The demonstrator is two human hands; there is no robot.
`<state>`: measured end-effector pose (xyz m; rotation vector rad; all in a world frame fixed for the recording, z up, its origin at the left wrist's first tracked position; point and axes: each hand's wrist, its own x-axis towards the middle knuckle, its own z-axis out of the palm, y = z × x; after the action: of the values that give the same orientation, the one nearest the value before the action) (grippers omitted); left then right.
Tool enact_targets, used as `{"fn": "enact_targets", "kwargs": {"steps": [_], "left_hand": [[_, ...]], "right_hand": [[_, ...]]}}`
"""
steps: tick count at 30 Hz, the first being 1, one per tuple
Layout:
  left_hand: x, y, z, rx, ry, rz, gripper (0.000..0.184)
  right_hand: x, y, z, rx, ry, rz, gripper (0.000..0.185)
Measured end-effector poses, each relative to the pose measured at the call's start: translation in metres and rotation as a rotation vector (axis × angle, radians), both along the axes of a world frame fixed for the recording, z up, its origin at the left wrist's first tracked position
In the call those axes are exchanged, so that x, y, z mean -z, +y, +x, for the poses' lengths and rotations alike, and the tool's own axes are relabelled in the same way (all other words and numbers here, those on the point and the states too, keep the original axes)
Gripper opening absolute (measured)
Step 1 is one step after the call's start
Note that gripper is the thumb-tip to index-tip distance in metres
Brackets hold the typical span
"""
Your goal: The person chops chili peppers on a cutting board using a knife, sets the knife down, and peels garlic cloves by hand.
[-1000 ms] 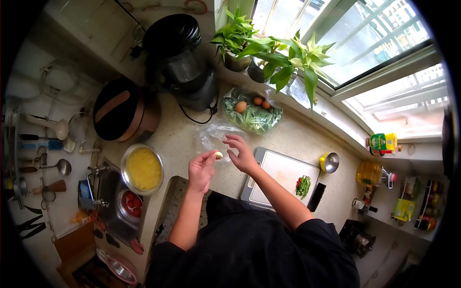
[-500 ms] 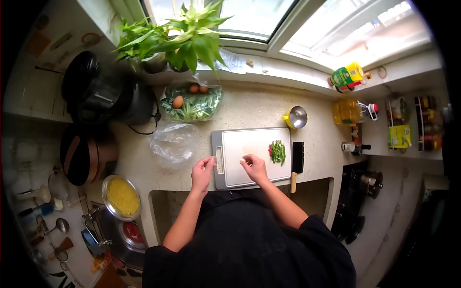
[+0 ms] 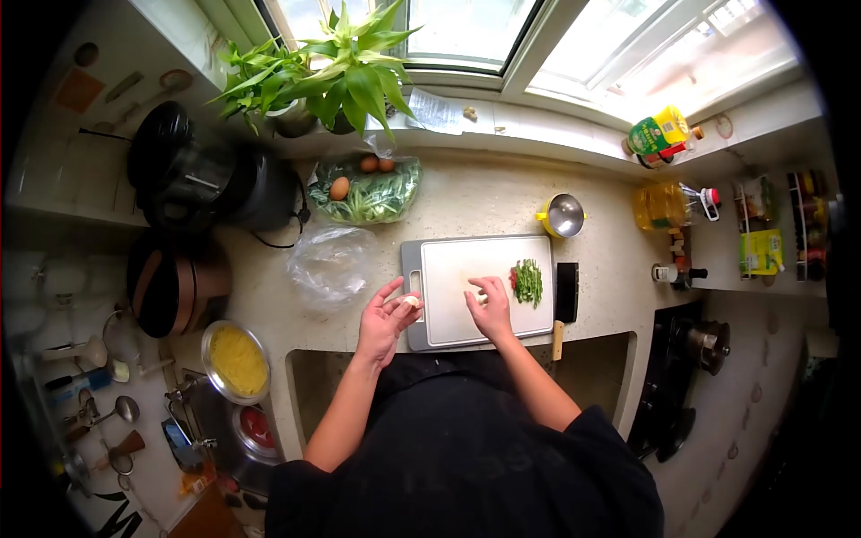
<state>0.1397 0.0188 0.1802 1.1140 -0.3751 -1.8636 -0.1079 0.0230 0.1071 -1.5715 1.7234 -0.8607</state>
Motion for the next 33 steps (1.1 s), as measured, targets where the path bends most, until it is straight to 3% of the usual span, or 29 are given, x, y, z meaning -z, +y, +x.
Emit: {"fn": "enact_targets", "kwargs": {"steps": [4,7,10,12,18,22,25,31,33], "left_hand": [[-0.013,-0.001,0.008,0.036,-0.046,-0.095,0.056],[-0.015,0.000,0.014,0.014,-0.062,-0.190,0.053],[-0.019,0.001,0.020,-0.001,-0.085,-0.230,0.041],[-0.024,0.001,0.023,-0.018,-0.062,-0.234,0.045],[-0.047,0.002,0.033,-0.052,0.096,-0.298,0.072],[-0.059,0.003,0.038,-0.005,0.217,-0.273,0.084],[-0.063,0.003,0.042,0.055,0.191,-0.297,0.083],[-0.057,0.002,0.038,0.049,0.217,-0.311,0.084],[-0.060,0.001,0.036,0.046,0.203,-0.331,0.081]], "right_hand": [[-0.103,-0.023,0.044,-0.328,-0.453,-0.012,0.033],[-0.140,-0.031,0.062,-0.504,-0.441,-0.072,0.033],[-0.136,-0.033,0.071,-0.505,-0.457,-0.089,0.027],[-0.138,-0.036,0.075,-0.510,-0.477,-0.094,0.023],[-0.153,-0.040,0.091,-0.567,-0.542,-0.001,0.039],[-0.153,-0.043,0.092,-0.763,-0.543,0.057,0.048],[-0.161,-0.047,0.094,-0.834,-0.479,-0.064,0.047],[-0.162,-0.045,0.094,-0.777,-0.496,0.024,0.041],[-0.163,-0.043,0.098,-0.772,-0.511,-0.054,0.039]]}}
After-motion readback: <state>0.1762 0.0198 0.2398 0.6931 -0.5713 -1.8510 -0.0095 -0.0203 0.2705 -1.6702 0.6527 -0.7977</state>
